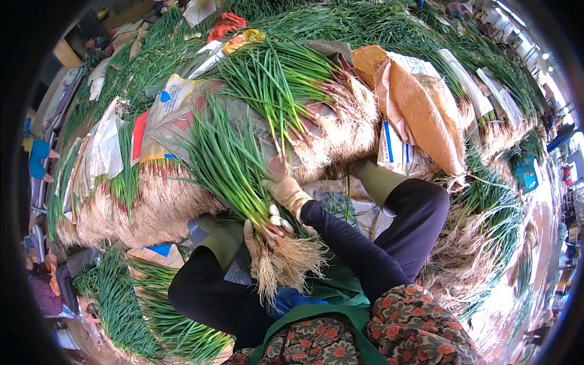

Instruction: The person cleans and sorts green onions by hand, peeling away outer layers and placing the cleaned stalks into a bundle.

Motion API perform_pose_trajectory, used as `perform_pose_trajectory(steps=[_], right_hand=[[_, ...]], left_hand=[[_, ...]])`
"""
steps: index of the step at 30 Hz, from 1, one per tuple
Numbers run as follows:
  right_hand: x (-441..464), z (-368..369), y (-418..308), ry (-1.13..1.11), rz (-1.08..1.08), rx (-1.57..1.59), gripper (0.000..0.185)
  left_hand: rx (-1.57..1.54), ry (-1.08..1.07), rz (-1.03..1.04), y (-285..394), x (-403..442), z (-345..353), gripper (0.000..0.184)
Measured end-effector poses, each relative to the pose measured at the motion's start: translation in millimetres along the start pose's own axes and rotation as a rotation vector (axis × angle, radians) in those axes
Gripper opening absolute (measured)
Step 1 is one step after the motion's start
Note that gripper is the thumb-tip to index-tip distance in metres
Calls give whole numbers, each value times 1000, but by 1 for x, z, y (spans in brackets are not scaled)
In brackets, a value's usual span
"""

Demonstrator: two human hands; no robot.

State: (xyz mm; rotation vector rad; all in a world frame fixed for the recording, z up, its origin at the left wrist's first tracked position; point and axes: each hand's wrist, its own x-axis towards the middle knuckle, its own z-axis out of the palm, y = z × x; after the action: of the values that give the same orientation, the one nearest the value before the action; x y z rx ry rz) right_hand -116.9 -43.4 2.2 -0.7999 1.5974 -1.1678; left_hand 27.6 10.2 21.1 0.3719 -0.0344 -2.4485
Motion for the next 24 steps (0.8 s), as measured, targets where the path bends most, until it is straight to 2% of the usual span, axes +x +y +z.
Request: perform_pose_trajectory(steps=[1, 3, 4, 5, 6, 9, 10, 11, 13, 15, 17, 18, 19, 20, 21, 22, 23, 24], right_hand=[[-10, -9, -10, -46, 49, -33, 36], [-2, -12, 28, 57, -156, 7, 23], [-3, -23, 36, 11, -62, 346, 21], [-13, -29, 11, -42, 34, 685, 21], [-21, -27, -13, -26, 247, 1000, 22], [-8, -21, -9, -251, 215, 989, 22], [-1, -17, -13, -179, 262, 869, 21], [3, -13, -14, -202, 272, 799, 21], [3, -9, -16, -169, 317, 770, 22], [14, -19, -4, -152, 125, 388, 23], [11, -46, -4, 5, 138, 273, 20], [23, -64, 25, 110, -28, -210, 16], [21, -80, 45, 42, -63, -397, 15], [14, -99, 55, -274, -86, -851, 24], [4, -111, 62, -607, -98, -1295, 37], [-9, -111, 58, -741, -81, -1354, 38], [-16, -113, 51, -869, -69, -1412, 40], [-9, -113, 48, -623, -134, -1209, 39]], left_hand=[[16, 3, -2, 1, 1, 0, 44], [53, -3, -18, 1, 2, -2, 44], [73, -9, -24, 2, 3, -3, 44], [92, -13, -32, 4, 4, -5, 44], [110, -19, -37, 4, 6, -7, 44], [156, -6, -54, 7, 4, -10, 44], [167, -12, -61, 7, 3, -10, 44], [167, -16, -59, 6, 1, -10, 44], [149, -29, -52, 8, 1, -8, 44], [43, -56, 15, 7, -1, 0, 44], [-167, -168, 130, 6, -3, 11, 44], [-254, -328, 114, 12, -3, -1, 45], [-320, -337, 77, 20, -5, 1, 48], [-385, -343, 41, 27, -7, 2, 51], [-461, -366, 111, 22, -4, 10, 52], [-407, -398, 132, 23, 0, 17, 60], [-388, -441, 28, 23, -1, 26, 63], [-336, -316, 70, 19, 0, 30, 63]])
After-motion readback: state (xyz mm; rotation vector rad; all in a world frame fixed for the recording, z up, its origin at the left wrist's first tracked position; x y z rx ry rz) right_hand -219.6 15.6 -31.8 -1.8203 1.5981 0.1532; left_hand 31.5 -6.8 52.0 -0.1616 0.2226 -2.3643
